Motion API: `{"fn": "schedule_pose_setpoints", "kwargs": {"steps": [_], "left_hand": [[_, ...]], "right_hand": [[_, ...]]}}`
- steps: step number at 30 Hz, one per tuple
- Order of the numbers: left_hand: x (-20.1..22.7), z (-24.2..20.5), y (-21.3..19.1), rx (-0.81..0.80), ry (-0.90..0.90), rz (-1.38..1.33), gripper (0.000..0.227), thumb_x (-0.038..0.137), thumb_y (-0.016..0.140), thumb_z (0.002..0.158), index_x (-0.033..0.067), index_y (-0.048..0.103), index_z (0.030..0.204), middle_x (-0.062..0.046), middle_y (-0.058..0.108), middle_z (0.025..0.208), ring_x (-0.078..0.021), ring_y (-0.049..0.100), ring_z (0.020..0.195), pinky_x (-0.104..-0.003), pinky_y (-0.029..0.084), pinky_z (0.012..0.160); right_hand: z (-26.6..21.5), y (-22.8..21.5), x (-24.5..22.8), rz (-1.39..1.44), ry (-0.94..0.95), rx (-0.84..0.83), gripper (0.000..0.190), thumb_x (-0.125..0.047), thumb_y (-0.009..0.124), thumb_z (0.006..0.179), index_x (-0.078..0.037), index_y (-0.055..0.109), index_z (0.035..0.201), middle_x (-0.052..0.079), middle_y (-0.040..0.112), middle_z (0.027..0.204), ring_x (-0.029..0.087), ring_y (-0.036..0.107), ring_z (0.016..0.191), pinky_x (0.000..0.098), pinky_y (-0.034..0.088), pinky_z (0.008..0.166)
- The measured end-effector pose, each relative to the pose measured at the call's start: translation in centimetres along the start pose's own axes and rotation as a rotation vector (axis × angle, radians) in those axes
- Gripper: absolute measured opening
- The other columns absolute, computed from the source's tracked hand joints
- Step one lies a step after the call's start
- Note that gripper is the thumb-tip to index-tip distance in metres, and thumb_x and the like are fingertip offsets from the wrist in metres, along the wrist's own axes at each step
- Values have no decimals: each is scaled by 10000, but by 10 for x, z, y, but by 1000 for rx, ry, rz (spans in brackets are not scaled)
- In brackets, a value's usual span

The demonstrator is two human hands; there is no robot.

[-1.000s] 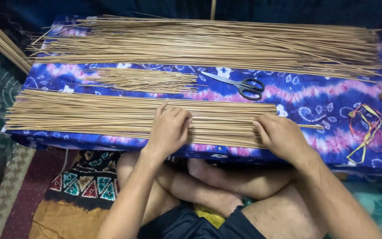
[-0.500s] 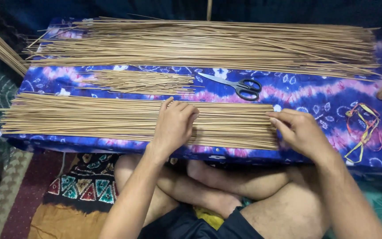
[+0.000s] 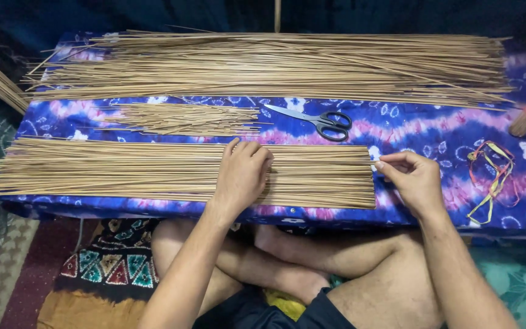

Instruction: A person is sorting and trimming thin wooden rods on a table to prepare them for bundling.

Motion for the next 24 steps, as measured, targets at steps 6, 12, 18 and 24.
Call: {"fn": "schedule_pose_setpoints", "kwargs": {"steps": [6,12,18,24], "left_hand": [[-9,-9,16,53,31,-12,78,160,727,902,169,651,917,-2,650,1032,-251,631,1129,-492,414,1081],[-8,-19,19,92,21,-15,151,160,716,913,176,658,1052,-25,629,1192,-279,590,1220,-501,414,1080],[2,-32,2,76,19,-35,441,225,640,980,29,586,1371,-198,571,1411,-399,491,1387,-567,325,1147],[-8,-44,18,-5,-12,21,558,372,561,1019,28,540,1457,-173,512,1539,-356,410,1475,-590,209,1213]], "right_hand": [[-6,7,-7,-98,8,38,202,-7,836,863,-39,775,1052,140,741,858,133,667,745,271,565,622],[-8,13,0,-263,-160,54,194,-49,875,826,-147,821,984,83,750,864,154,705,770,266,554,670],[-29,16,-24,-704,-509,60,489,-291,835,886,-16,738,1278,178,713,1143,370,675,1081,456,533,954],[-47,38,-37,-881,-269,-224,964,-555,663,883,88,372,1539,288,356,1619,487,246,1527,629,143,1238]]}}
Point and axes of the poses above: each hand's wrist, its own z-axis towards the middle knuckle, its own y-axis out of the palm, x = y × z, the point moved 3 cm from there along z, towards the middle knuckle
